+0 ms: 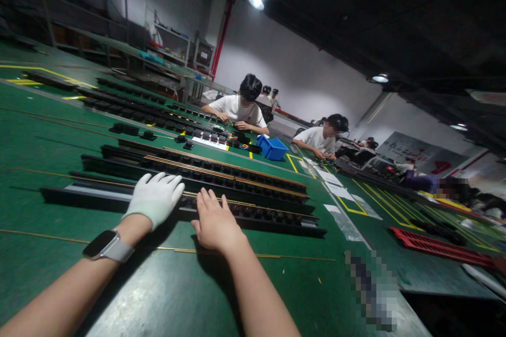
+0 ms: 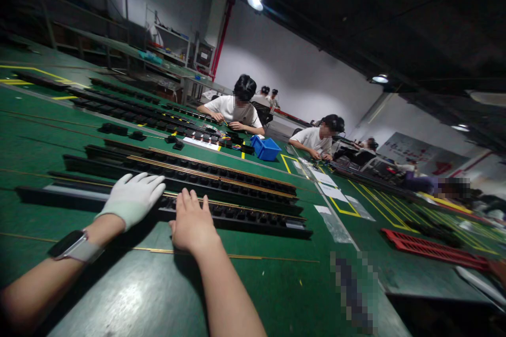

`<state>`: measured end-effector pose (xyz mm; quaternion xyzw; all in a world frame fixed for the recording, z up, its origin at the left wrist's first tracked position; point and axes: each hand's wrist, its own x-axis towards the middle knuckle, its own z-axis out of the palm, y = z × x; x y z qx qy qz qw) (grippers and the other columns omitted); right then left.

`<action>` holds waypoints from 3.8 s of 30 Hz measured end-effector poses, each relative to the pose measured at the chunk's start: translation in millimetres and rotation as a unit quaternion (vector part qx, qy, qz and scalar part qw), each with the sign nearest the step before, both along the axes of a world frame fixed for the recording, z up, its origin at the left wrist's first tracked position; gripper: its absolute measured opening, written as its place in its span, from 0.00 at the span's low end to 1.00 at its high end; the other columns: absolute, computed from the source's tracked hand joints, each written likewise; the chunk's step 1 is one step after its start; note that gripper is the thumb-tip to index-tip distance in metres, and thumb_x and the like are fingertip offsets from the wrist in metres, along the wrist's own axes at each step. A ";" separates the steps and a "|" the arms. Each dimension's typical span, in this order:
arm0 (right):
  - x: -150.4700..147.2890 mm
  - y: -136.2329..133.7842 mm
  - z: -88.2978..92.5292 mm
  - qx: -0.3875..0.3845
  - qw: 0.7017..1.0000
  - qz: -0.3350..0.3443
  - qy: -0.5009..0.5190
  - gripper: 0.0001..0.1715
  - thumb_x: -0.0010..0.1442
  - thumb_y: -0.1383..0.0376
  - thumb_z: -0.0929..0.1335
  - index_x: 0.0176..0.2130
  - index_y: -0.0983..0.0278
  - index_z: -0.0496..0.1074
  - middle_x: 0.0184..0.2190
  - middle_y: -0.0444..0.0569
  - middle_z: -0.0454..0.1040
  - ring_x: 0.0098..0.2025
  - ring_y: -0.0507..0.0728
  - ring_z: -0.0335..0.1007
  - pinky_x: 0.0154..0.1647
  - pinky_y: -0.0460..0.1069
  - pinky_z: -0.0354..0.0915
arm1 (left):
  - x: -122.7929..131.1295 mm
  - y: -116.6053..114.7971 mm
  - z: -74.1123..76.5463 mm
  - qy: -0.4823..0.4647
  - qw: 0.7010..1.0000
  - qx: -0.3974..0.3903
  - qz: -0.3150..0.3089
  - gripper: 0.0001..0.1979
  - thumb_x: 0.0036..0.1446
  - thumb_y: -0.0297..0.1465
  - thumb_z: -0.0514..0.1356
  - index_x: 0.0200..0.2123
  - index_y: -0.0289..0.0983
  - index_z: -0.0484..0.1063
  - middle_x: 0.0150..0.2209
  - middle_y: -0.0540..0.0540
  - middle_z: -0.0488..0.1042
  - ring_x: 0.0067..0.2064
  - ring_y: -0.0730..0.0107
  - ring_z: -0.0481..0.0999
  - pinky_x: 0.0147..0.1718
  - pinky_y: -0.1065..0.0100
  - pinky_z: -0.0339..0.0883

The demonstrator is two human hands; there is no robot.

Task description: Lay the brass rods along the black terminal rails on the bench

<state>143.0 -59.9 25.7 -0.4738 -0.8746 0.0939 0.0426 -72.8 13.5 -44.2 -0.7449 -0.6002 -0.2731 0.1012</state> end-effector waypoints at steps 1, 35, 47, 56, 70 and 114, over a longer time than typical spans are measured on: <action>1.2 0.0 1.5 0.000 1.000 -0.005 0.001 0.42 0.73 0.57 0.61 0.76 0.68 0.44 0.78 0.57 0.36 0.79 0.65 0.31 0.76 0.72 0.37 | -0.3 0.4 -0.5 0.003 1.000 -0.001 -0.001 0.24 0.66 0.40 0.48 0.54 0.41 0.78 0.56 0.36 0.79 0.62 0.44 0.71 0.62 0.43 0.52; 177.1 51.2 -2.6 -0.022 0.949 -0.311 0.044 0.21 0.73 0.52 0.60 0.49 0.51 0.79 0.53 0.44 0.81 0.56 0.60 0.74 0.54 0.52 0.64 | -5.8 12.1 -11.2 0.032 0.999 -0.042 0.014 0.25 0.65 0.40 0.46 0.56 0.42 0.76 0.61 0.40 0.76 0.64 0.45 0.67 0.62 0.44 0.52; 181.6 53.9 -8.8 -0.044 0.953 -0.292 0.067 0.21 0.73 0.49 0.61 0.51 0.50 0.79 0.54 0.42 0.81 0.57 0.60 0.74 0.57 0.51 0.64 | -5.6 12.4 -11.0 0.062 0.996 -0.051 0.033 0.27 0.67 0.42 0.44 0.60 0.41 0.74 0.62 0.41 0.76 0.62 0.50 0.71 0.62 0.49 0.54; 199.5 46.0 -10.2 0.036 0.936 -0.343 0.073 0.19 0.71 0.49 0.64 0.51 0.50 0.79 0.54 0.43 0.81 0.57 0.60 0.75 0.57 0.53 0.63 | -3.8 9.2 -4.7 0.022 0.998 -0.049 0.022 0.26 0.66 0.43 0.46 0.57 0.42 0.77 0.60 0.39 0.78 0.59 0.48 0.73 0.61 0.48 0.55; 227.5 29.0 -28.9 0.130 0.906 -0.396 0.070 0.27 0.74 0.49 0.57 0.46 0.56 0.81 0.50 0.47 0.82 0.54 0.59 0.75 0.54 0.50 0.62 | 0.5 1.6 5.8 0.002 0.998 -0.054 0.013 0.25 0.66 0.42 0.48 0.55 0.40 0.77 0.58 0.38 0.78 0.58 0.48 0.74 0.59 0.49 0.56; 164.1 19.4 -35.8 0.134 0.946 -0.294 0.009 0.34 0.77 0.56 0.49 0.69 0.66 0.66 0.69 0.52 0.66 0.72 0.56 0.59 0.73 0.53 0.51 | 3.2 -5.3 11.9 0.003 0.999 -0.043 0.013 0.26 0.68 0.41 0.44 0.54 0.38 0.78 0.57 0.38 0.79 0.55 0.49 0.76 0.54 0.51 0.58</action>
